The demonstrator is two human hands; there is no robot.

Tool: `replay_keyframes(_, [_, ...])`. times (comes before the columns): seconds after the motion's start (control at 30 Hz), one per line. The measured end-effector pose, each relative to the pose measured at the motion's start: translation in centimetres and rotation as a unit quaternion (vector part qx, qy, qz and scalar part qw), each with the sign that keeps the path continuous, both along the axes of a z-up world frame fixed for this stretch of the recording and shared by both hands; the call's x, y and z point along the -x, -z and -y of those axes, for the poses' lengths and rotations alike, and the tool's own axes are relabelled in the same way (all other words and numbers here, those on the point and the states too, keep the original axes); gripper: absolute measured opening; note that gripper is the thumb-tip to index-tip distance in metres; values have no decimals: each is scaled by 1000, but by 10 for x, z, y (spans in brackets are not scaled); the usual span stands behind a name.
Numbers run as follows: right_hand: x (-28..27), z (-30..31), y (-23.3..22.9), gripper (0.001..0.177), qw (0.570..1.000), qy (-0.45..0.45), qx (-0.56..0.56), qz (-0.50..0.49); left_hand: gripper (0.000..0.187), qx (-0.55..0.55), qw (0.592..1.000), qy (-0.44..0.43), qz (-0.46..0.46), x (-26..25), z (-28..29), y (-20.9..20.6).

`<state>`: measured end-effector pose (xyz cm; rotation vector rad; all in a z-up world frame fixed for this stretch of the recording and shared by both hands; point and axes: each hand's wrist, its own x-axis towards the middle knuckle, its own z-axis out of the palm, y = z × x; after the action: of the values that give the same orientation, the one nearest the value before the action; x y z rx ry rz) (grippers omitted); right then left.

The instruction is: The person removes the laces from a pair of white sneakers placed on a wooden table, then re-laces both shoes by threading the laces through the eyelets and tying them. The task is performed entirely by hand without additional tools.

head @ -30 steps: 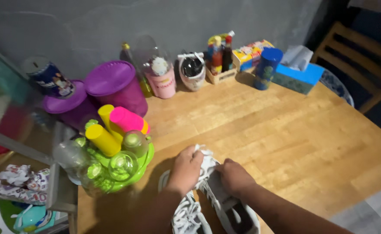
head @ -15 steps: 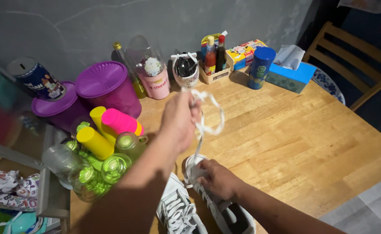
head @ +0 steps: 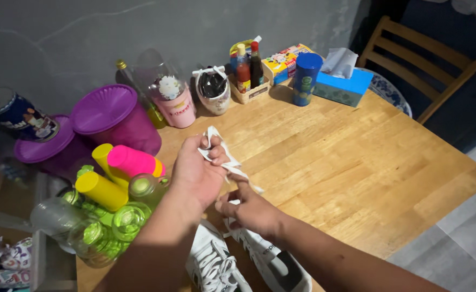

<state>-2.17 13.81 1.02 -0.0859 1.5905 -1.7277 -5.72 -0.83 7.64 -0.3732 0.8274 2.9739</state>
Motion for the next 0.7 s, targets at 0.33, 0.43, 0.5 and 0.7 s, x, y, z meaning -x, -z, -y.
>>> replay_keyframes(0.33, [8, -18, -39, 44, 958, 73, 247, 128, 23, 244, 959, 36, 141, -26, -6, 7])
replay_keyframes(0.43, [13, -19, -30, 23, 976, 74, 174, 107, 17, 238, 964, 9, 123, -51, -7, 49])
replay_keyframes(0.5, [8, -16, -21, 26, 991, 57, 102, 67, 17, 227, 963, 16, 145, -64, -7, 78])
replay_keyframes(0.7, [-11, -23, 2, 29, 997, 68, -1, 46, 11, 256, 942, 41, 212, -78, 1, 119])
